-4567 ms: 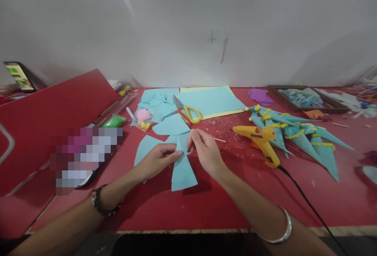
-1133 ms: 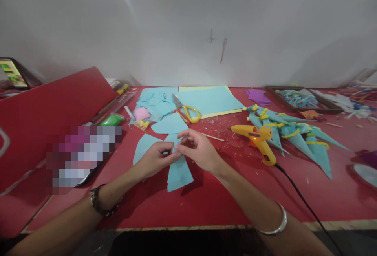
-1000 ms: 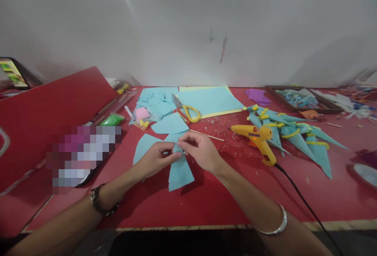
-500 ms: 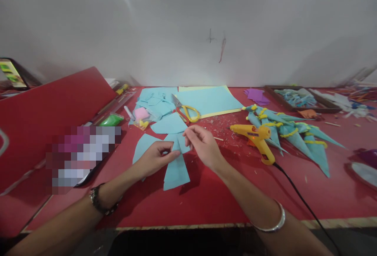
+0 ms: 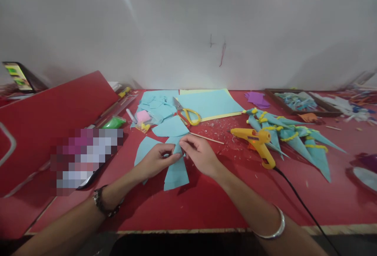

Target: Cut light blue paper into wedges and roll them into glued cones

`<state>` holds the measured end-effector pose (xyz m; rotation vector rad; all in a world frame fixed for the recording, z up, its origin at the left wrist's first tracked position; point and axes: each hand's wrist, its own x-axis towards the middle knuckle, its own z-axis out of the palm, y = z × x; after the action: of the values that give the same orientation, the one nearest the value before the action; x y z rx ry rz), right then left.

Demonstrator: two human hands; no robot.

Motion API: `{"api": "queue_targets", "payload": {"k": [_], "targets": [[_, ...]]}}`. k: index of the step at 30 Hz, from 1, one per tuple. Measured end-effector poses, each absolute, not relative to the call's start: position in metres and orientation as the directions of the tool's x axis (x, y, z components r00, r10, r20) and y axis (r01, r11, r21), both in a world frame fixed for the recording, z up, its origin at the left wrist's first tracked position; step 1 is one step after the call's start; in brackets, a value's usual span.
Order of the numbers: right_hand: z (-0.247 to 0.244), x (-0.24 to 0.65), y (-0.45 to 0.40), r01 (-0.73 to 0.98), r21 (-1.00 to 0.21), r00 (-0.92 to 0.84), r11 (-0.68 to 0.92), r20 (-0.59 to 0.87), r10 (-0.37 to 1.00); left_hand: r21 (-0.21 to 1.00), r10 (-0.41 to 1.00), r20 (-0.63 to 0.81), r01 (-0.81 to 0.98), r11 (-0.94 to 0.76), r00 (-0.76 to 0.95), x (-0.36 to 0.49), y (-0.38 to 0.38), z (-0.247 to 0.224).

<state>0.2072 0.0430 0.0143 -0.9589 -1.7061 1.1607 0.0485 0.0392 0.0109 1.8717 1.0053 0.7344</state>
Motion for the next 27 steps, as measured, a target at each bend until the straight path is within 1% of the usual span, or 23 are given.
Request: {"api": "queue_targets", "payload": {"k": [4,9,13,18,23,27], "targets": [[0.011,0.207,0.043,0.145,-0.944,-0.291,0.296,0.245,0.925,0.888,0.879,0.103,0.354,-0.292,0.465,0.048,0.040,0.011],[0.007,0.202,0.041,0.134,-0.965,-0.237,0.225,0.189,0.953,0.903,0.884,0.105,0.330,-0.277,0.455,0.048,0.042,0.009],[0.008,0.199,0.040,0.088,-0.975,-0.180,0.205,0.187,0.966,0.916,0.895,0.079,0.321,-0.239,0.439,0.047,0.043,0.008],[0.012,0.205,0.046,0.015,-0.984,-0.086,0.175,0.174,0.981,0.923,0.881,0.035,0.323,-0.210,0.472,0.047,0.039,0.011],[0.007,0.206,0.052,0.017,-0.990,-0.127,0.140,0.137,0.982,0.923,0.905,0.015,0.343,-0.176,0.425,0.047,0.040,0.012],[0.004,0.207,0.054,0.019,-0.995,-0.194,0.097,0.091,0.977,0.941,0.921,0.008,0.308,-0.138,0.389,0.047,0.043,0.011]]}}
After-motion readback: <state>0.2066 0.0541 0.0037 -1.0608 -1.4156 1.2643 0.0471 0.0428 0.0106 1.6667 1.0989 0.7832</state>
